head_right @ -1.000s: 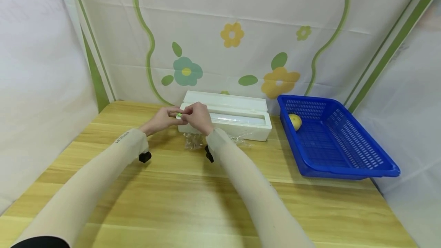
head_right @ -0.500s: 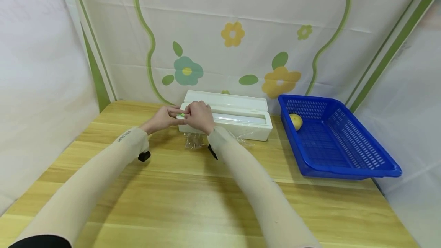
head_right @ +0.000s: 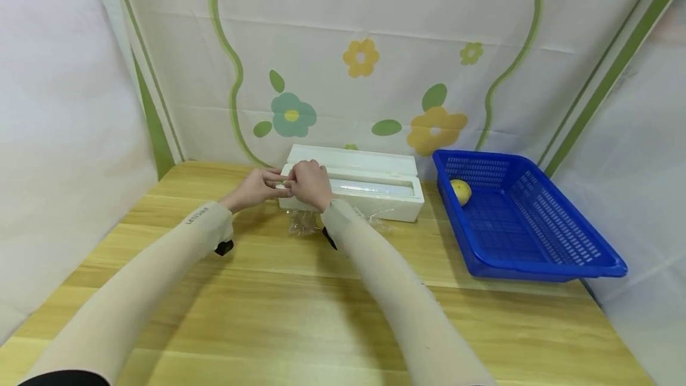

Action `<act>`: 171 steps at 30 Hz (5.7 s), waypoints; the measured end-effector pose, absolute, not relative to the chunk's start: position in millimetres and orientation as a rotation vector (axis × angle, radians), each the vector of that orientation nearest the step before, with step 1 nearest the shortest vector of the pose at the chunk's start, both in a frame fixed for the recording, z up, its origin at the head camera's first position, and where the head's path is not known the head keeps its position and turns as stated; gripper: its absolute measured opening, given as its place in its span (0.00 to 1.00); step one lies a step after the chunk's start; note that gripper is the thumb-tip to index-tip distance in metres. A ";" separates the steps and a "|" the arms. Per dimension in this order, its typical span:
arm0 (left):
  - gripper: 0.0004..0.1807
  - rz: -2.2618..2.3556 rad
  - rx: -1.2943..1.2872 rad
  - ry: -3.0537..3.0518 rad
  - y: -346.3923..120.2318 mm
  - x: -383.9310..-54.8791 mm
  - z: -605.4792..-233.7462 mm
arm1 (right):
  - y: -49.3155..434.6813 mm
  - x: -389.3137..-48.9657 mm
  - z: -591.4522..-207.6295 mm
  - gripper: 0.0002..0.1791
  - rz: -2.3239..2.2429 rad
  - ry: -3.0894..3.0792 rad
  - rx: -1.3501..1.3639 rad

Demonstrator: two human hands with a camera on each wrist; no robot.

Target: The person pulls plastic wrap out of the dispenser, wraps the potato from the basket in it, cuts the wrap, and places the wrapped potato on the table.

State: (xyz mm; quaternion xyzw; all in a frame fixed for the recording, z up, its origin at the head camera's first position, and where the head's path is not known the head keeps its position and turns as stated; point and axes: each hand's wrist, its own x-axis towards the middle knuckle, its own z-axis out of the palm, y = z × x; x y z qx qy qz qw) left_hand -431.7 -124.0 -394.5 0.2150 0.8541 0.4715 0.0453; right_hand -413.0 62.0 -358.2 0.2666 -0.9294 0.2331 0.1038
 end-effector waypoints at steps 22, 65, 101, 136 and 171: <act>0.26 1.391 0.668 2.639 -118.7 -426.0 -389.3 | 82.8 -417.8 -353.6 0.08 0.638 -2.862 0.868; 0.23 1.405 0.749 2.609 -117.4 -424.7 -391.1 | 256.9 -383.8 -324.2 0.10 0.130 -2.990 0.774; 0.22 1.356 0.772 2.588 -120.2 -423.0 -385.5 | 303.7 -364.5 -304.9 0.17 -0.135 -3.031 0.670; 0.11 1.460 0.690 2.580 -108.1 -389.6 -367.8 | 284.2 -313.0 -367.1 0.11 1.653 -2.541 -0.491; 0.13 1.588 0.595 2.425 -103.5 -386.6 -369.8 | 274.8 -325.1 -389.9 0.21 1.727 -2.234 -0.458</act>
